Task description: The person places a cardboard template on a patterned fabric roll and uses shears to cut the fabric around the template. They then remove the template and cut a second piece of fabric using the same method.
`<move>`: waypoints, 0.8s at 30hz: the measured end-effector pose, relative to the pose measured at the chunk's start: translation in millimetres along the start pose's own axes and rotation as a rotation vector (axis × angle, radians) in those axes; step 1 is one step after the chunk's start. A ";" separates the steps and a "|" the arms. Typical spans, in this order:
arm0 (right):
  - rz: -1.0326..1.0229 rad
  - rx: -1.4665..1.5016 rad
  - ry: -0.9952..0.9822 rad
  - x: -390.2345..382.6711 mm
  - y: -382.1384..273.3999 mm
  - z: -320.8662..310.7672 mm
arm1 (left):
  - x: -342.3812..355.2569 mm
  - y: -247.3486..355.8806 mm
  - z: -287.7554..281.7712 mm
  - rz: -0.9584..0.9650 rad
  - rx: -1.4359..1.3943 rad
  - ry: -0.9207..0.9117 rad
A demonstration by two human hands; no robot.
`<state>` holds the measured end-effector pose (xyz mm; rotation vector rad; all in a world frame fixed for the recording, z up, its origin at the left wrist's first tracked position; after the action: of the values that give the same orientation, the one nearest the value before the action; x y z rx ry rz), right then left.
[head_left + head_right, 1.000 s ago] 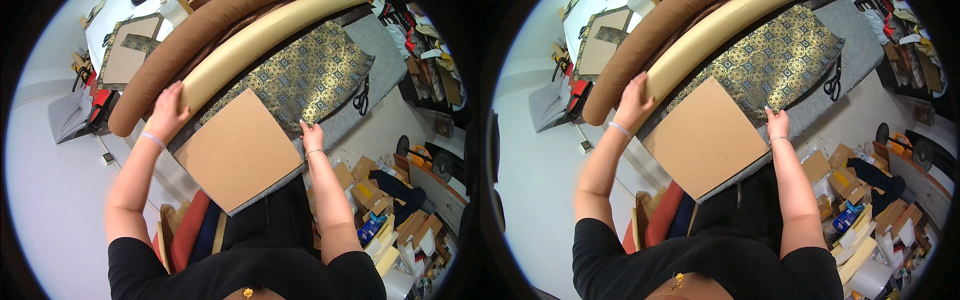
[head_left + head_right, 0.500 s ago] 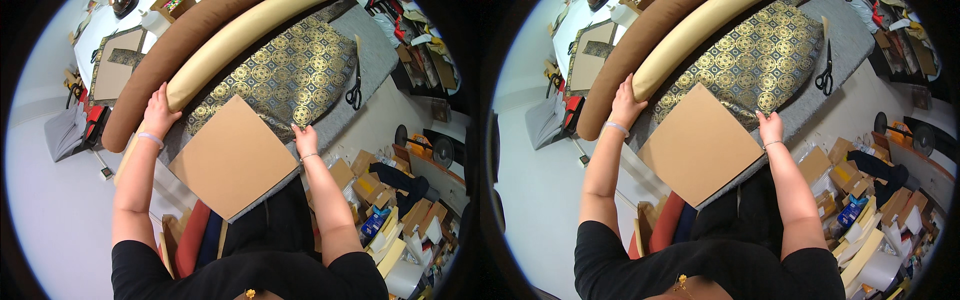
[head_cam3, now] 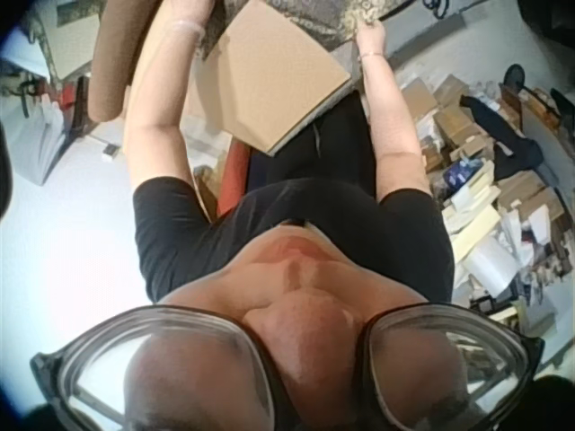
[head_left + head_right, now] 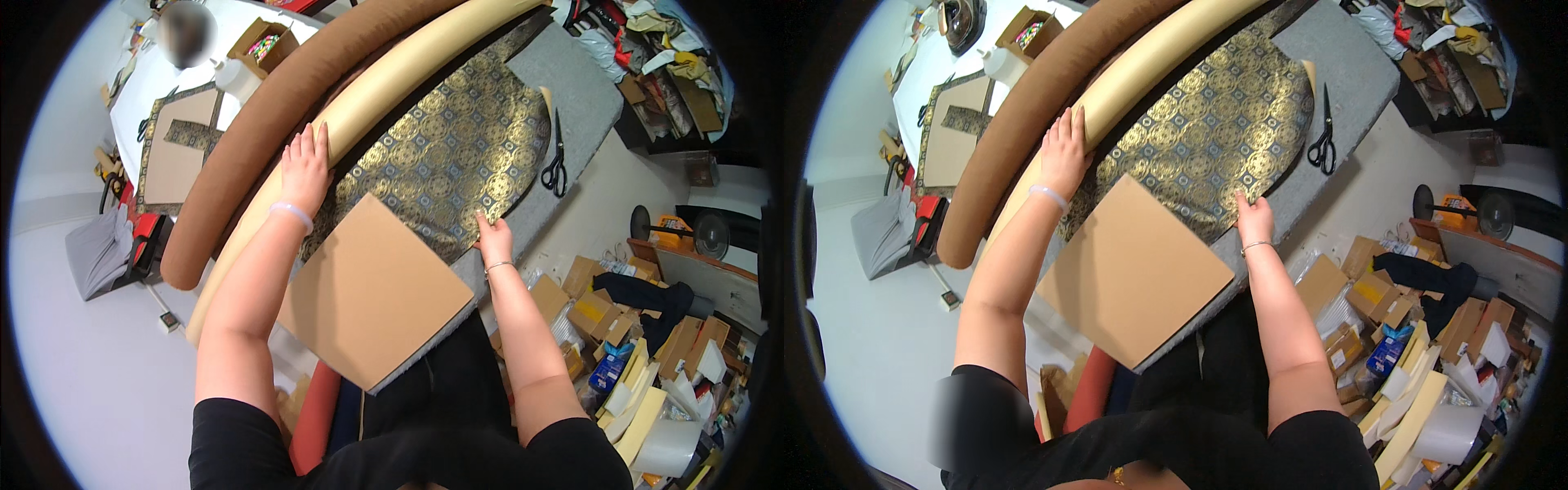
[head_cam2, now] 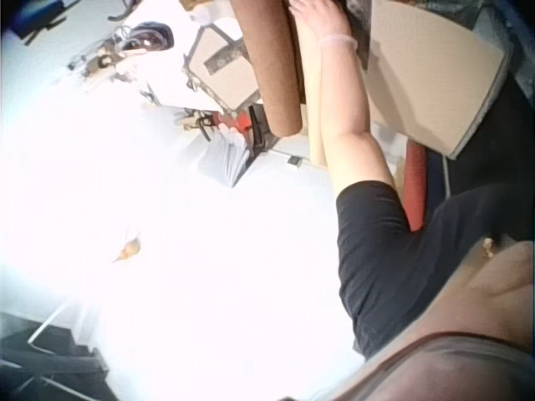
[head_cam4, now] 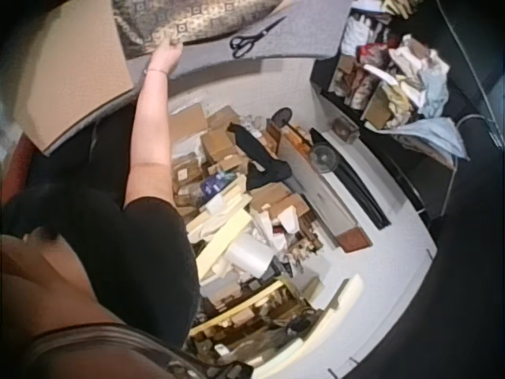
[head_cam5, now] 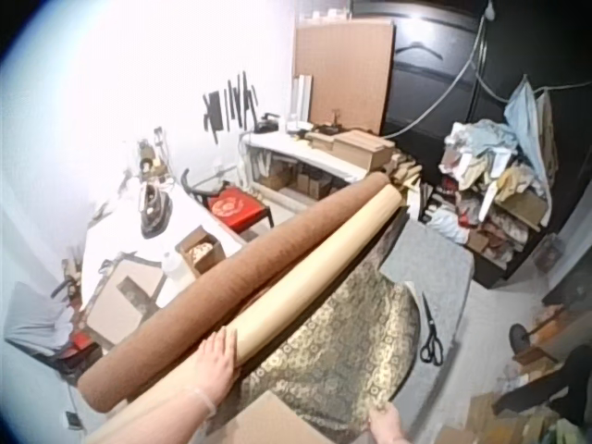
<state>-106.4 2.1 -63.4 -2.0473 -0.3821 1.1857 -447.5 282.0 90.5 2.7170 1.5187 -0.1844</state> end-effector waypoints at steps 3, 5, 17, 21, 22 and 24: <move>-0.099 -0.192 0.097 19.3 -25.7 -12.0 | 37.8 8.9 4.2 -0.150 -0.014 -0.132; -0.146 -0.250 0.130 15.1 -35.3 -16.0 | 45.9 3.5 -0.5 -0.161 -0.074 -0.158; -0.202 -0.090 0.064 16.8 -2.5 -17.6 | 40.8 -11.2 -3.3 -0.145 -0.214 -0.135; -0.133 -0.046 0.027 28.7 14.6 -13.6 | 26.9 15.9 -0.7 -0.186 -0.030 -0.085; -0.059 -0.037 0.012 29.0 20.0 -14.2 | 20.2 26.2 -3.2 -0.193 0.025 -0.016; -0.067 -0.085 0.029 25.3 16.3 -16.6 | 12.0 43.7 2.8 -0.193 0.092 -0.025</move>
<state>-80.6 -2.0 -85.7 -2.1053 -0.4909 1.1156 -404.3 268.9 84.7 2.6205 1.8083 -0.2976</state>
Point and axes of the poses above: each hand's wrist, its own x-axis towards the middle knuckle, its own z-axis out of the palm, y = z × x, the point moved 8 cm from there along x, towards the middle knuckle, and after that the axes turned 13 degrees about -y, right-handed, at the moved point
